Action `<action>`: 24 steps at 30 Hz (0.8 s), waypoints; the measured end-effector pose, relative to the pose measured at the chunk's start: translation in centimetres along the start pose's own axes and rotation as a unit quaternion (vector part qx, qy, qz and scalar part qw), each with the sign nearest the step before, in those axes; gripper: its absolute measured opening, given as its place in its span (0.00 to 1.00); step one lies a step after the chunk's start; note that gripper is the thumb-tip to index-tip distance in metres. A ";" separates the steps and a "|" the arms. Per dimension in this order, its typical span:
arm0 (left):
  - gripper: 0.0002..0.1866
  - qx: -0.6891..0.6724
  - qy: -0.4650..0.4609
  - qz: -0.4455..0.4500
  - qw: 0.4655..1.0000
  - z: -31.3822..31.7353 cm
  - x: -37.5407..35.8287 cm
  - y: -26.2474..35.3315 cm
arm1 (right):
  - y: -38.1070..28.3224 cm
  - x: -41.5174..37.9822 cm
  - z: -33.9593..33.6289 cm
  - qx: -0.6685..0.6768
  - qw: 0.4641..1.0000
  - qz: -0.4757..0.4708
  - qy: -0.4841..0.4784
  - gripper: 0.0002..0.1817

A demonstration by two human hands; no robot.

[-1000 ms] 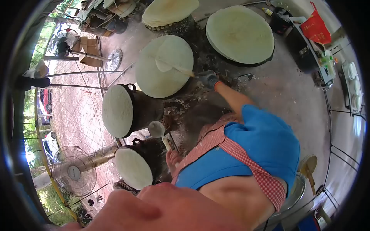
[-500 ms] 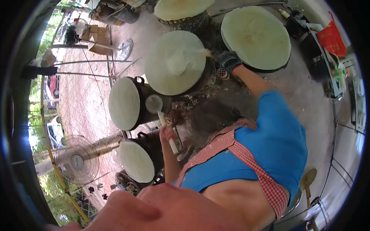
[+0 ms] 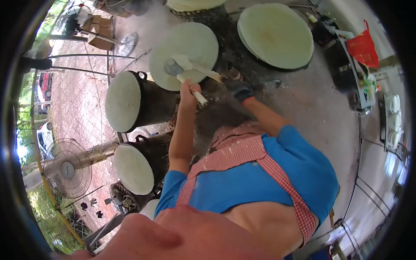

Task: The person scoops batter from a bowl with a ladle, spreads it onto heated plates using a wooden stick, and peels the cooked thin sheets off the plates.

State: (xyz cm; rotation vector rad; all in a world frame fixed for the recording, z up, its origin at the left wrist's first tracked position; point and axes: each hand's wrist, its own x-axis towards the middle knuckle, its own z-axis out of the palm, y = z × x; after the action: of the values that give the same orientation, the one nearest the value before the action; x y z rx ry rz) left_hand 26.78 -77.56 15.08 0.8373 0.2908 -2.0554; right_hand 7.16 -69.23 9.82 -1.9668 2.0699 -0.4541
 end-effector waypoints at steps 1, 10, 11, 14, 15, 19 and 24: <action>0.15 -0.128 -0.055 -0.159 0.977 0.0 -0.4 0.7 | -0.4 -0.6 -0.1 -0.009 1.000 -0.001 0.008 0.17; 0.17 -0.185 -0.157 -0.238 0.940 -6.2 -13.5 -0.3 | -2.3 -8.9 -3.0 0.049 0.995 -0.008 0.092 0.22; 0.17 -0.211 -0.142 -0.232 0.939 -5.5 -14.1 -0.2 | -2.4 -8.8 -3.0 0.064 0.994 0.011 0.086 0.22; 0.18 -0.235 -0.133 -0.231 0.935 -5.3 -16.1 -0.8 | -3.3 -9.8 -3.1 0.170 0.978 0.092 0.078 0.24; 0.14 -0.245 -0.134 -0.250 0.927 -5.4 -16.6 -1.0 | -3.1 -9.6 -2.8 0.169 0.978 0.090 0.082 0.24; 0.17 -0.255 -0.171 -0.306 0.901 -5.4 -17.7 -2.1 | 4.1 -9.6 3.2 0.067 0.992 0.104 -0.017 0.24; 0.19 -0.232 -0.154 -0.213 0.937 -1.2 -21.0 -4.2 | 6.4 -3.3 -4.7 0.003 0.990 0.129 0.048 0.24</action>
State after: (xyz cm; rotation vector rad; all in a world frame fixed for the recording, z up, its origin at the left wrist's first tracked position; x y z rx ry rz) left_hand 32.23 -61.01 27.61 0.1622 0.7993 -2.3321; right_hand -0.40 -65.44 11.52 -1.6692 2.3374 -0.5072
